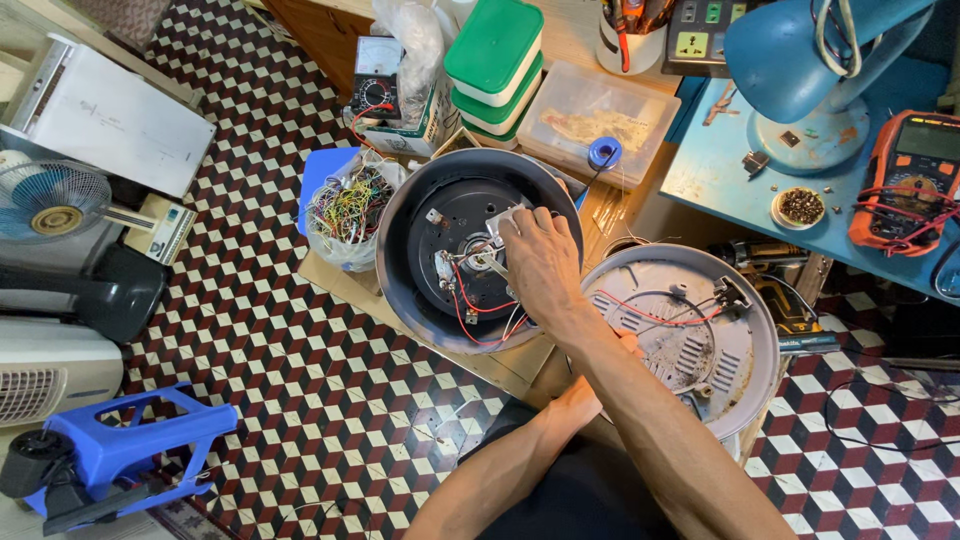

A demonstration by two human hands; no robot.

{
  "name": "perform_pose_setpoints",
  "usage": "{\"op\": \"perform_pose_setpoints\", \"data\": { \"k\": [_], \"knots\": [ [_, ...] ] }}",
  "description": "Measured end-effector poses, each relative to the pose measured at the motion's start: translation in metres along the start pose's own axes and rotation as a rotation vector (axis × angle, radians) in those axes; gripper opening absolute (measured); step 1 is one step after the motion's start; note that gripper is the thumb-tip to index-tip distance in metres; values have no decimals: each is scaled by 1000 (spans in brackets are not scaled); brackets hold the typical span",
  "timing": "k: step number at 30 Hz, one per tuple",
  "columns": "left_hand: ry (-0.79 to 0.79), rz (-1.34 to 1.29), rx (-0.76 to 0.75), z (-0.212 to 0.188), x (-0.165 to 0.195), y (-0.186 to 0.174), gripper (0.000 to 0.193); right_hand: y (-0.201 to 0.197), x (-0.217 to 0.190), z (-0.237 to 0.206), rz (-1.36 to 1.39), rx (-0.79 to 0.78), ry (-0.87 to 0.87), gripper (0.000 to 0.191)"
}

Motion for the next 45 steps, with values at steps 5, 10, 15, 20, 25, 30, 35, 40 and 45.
{"op": "perform_pose_setpoints", "data": {
  "k": [5, 10, 15, 20, 25, 30, 35, 40, 45],
  "knots": [
    [-93, 6, 5, -11, 11, 0, 21, 7, 0, -9, -37, 36, 24, 25],
    [-187, -31, 27, -15, 14, 3, 22, 11, 1, -9, 14, 58, 36, 24],
    [-188, -29, 45, -9, 11, 2, 22, 13, 1, -11, 17, 51, 65, 21],
    [-233, 31, 53, -8, 11, 1, 20, 9, -2, -23, 30, 62, 154, 23],
    [-193, 200, 94, -9, 19, 0, 21, 0, -12, -34, 26, 129, 165, 30],
    [-222, 198, 127, -15, 27, 2, 21, -1, -13, -45, -7, 98, 233, 34],
    [-250, 119, 130, -21, 30, 7, 22, -3, -16, -62, -10, 108, 279, 47],
    [-279, 167, 163, -26, 30, 9, 24, -8, -15, -71, -16, 122, 282, 51],
    [-299, 103, 121, -31, 33, 15, 25, -10, -15, -76, -1, 97, 319, 50]
  ]
}}
Point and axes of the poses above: each hand's wrist, its own z-axis towards the middle knuckle, its own y-axis out of the palm, x = y × z, the point moved 7 cm from there along z, towards the middle knuckle, and after that the axes turned 9 degrees about x, right-handed, at the moved point
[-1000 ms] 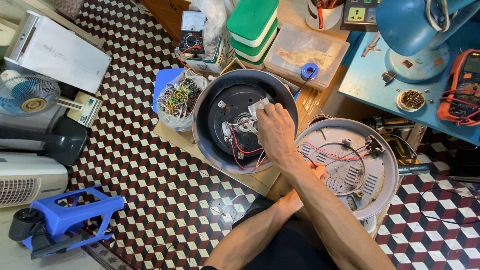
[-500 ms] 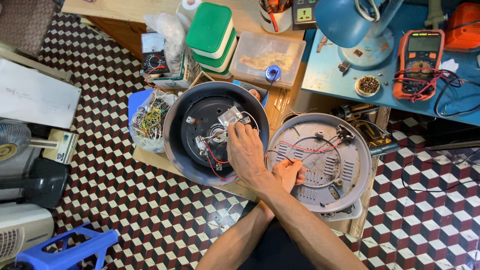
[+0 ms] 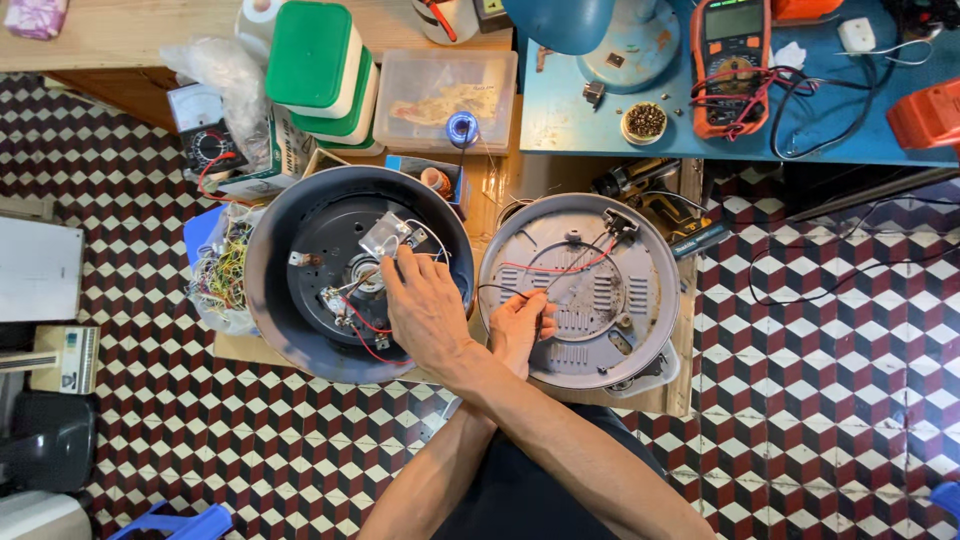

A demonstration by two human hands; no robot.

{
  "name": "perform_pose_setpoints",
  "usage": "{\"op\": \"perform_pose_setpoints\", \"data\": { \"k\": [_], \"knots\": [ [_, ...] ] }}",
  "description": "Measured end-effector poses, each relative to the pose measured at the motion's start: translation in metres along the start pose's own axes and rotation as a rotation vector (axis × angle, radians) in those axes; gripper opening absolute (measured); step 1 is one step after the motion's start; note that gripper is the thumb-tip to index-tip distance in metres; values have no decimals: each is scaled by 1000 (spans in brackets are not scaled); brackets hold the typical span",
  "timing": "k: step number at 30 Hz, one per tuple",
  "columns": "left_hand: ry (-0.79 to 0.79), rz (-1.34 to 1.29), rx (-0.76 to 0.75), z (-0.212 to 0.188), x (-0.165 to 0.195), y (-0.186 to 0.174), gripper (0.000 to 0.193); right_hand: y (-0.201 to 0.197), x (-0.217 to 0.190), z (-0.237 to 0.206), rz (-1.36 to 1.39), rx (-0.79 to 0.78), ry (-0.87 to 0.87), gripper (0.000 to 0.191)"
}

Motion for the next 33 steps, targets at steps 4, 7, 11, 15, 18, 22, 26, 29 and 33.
{"op": "perform_pose_setpoints", "data": {
  "k": [4, 7, 11, 15, 18, 22, 26, 29, 33],
  "knots": [
    [15, 44, 33, -4, 3, 1, 26, -5, -1, -1, 17, -19, -1, 52],
    [-19, 57, 64, -5, 2, 1, 24, -15, -5, 3, 19, -13, -10, 50],
    [-39, 16, 42, -1, -6, 1, 22, -33, -12, 11, 57, -11, -36, 52],
    [-75, 66, 37, 7, -17, -4, 22, -70, -14, 8, 177, 17, -19, 46],
    [-125, 44, -73, 12, -23, 1, 26, -121, 13, -2, 196, 80, 38, 44],
    [-161, 48, -53, 4, -27, -5, 28, -217, 111, -37, 5, 230, 337, 37],
    [-135, 46, -24, 0, -21, 0, 29, -304, 234, -82, -199, 356, 798, 36],
    [-127, 46, 24, 2, -16, 3, 26, -344, 319, -96, -266, 361, 973, 39],
    [-13, 53, 108, -2, -6, 0, 25, -345, 401, -101, -247, 264, 840, 34]
  ]
}}
Point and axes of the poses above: each hand's wrist, its own z-axis towards the middle knuckle, its own y-axis out of the palm, x = y × z, the point moved 7 cm from there along z, towards the middle knuckle, and after that the axes turned 9 degrees about x, right-handed, at the moved point
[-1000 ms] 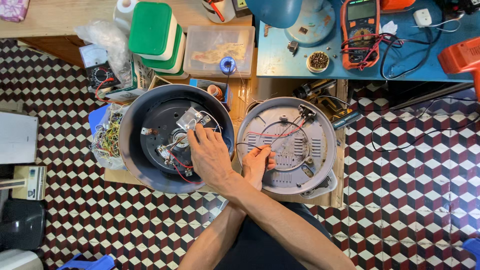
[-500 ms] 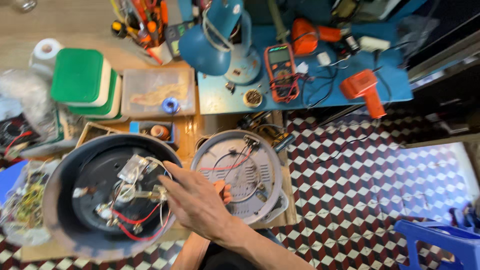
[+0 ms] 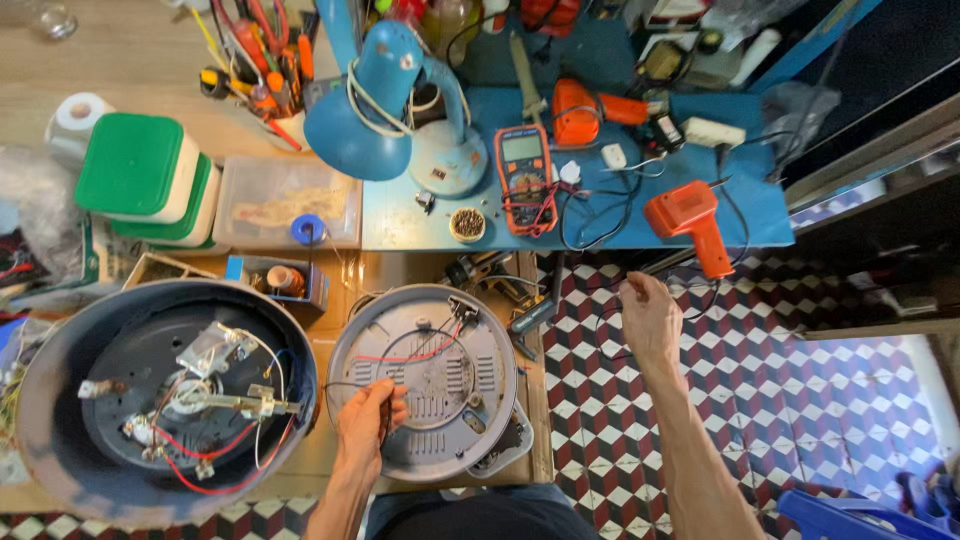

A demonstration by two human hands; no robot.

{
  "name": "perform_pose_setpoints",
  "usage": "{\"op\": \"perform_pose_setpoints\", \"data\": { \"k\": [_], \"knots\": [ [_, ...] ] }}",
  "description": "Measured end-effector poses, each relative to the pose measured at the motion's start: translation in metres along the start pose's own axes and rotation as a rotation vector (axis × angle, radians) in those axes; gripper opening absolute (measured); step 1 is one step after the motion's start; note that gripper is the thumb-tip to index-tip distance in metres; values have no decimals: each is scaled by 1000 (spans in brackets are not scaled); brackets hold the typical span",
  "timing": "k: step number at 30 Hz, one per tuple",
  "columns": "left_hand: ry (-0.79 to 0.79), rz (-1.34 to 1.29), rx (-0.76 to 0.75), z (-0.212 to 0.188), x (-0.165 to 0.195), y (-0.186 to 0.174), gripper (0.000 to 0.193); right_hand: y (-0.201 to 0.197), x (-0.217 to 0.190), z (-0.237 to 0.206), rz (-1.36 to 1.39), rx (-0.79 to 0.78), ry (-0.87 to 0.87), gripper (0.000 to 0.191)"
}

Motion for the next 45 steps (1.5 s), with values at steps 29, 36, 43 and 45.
{"op": "perform_pose_setpoints", "data": {
  "k": [29, 36, 43, 45],
  "knots": [
    [168, 46, 274, -25, 18, 8, 20, 208, -6, -128, 182, -730, -75, 42],
    [92, 47, 281, -74, -6, 6, 22, 173, -1, -148, 303, -908, 254, 47],
    [-78, 54, 285, -111, -37, -21, 24, 149, 11, -167, 241, -960, 335, 53],
    [-111, 32, 316, -112, -42, -36, 24, 157, 12, -173, 235, -974, 317, 54]
  ]
}}
Point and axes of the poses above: each hand's wrist, its own z-axis towards the middle knuckle, its own y-axis out of the palm, x = y × z, the point moved 7 cm from there along z, towards the middle knuckle, and after that the axes turned 9 degrees about x, right-handed, at the moved point
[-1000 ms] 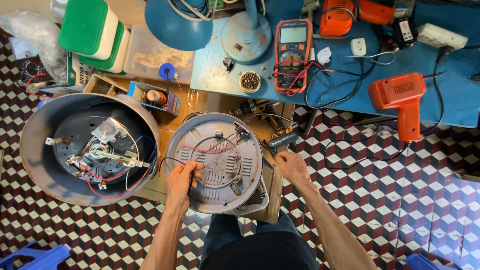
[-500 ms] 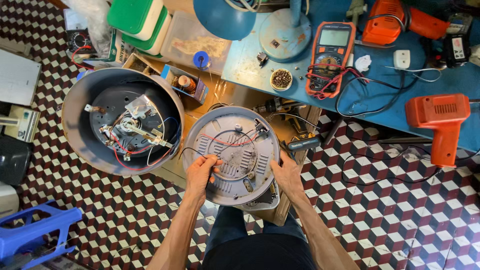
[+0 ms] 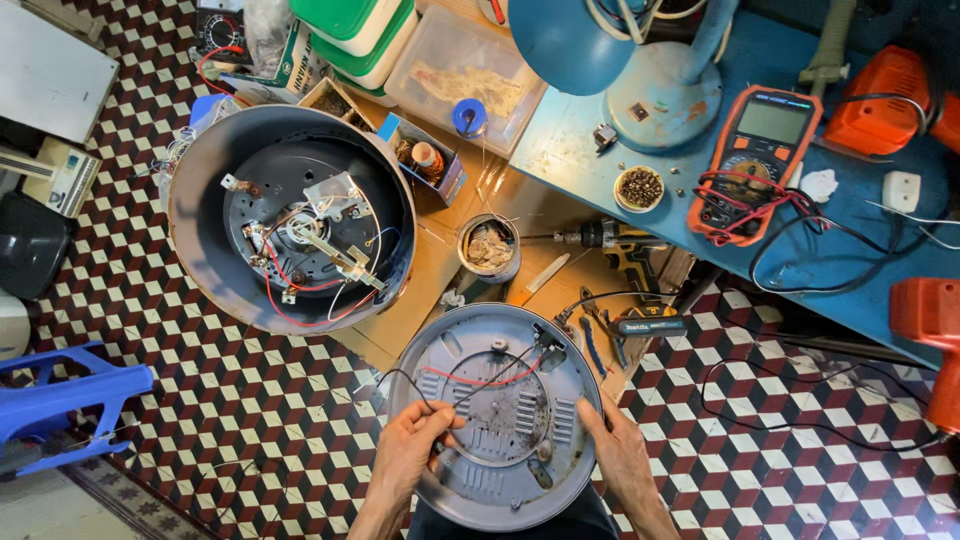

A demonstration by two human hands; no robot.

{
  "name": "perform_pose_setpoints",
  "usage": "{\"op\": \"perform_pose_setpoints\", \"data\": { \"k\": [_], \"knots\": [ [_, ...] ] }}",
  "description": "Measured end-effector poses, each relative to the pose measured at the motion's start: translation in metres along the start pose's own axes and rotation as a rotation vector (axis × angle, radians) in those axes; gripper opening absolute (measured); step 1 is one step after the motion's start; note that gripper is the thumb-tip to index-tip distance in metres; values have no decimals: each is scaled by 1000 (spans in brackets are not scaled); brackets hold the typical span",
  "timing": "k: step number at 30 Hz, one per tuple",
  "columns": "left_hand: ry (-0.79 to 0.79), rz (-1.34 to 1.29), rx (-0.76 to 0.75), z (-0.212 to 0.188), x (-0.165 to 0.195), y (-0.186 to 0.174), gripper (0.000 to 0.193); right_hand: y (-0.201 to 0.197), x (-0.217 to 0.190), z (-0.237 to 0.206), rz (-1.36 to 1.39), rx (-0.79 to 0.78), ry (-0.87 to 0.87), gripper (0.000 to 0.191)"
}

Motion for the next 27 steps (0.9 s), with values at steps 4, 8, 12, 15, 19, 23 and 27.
{"op": "perform_pose_setpoints", "data": {
  "k": [4, 8, 12, 15, 19, 23, 27],
  "knots": [
    [7, -29, -9, 10, 1, -12, 23, 15, 6, 2, -39, -8, 51, 55],
    [98, -36, -28, 17, 27, 7, 24, 12, -34, 19, -35, 78, -152, 57],
    [239, 64, -39, 26, 66, 42, 22, 2, -85, 46, -182, 107, -179, 53],
    [349, 81, -24, 32, 94, 52, 26, -6, -116, 57, -220, 77, -132, 46],
    [405, 53, 0, 43, 136, 47, 25, -16, -177, 63, -253, 66, -246, 46],
    [445, 112, -52, 47, 178, 43, 21, -15, -220, 63, -320, 78, -267, 52],
    [450, 155, -65, 47, 195, 39, 20, -12, -229, 73, -348, 96, -237, 54]
  ]
}}
Point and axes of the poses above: each hand's wrist, its own z-axis towards the middle knuckle, its own y-axis out of the palm, x = y × z, the point moved 7 cm from there along z, towards the middle knuckle, and after that the axes turned 9 degrees about x, right-handed, at the moved point
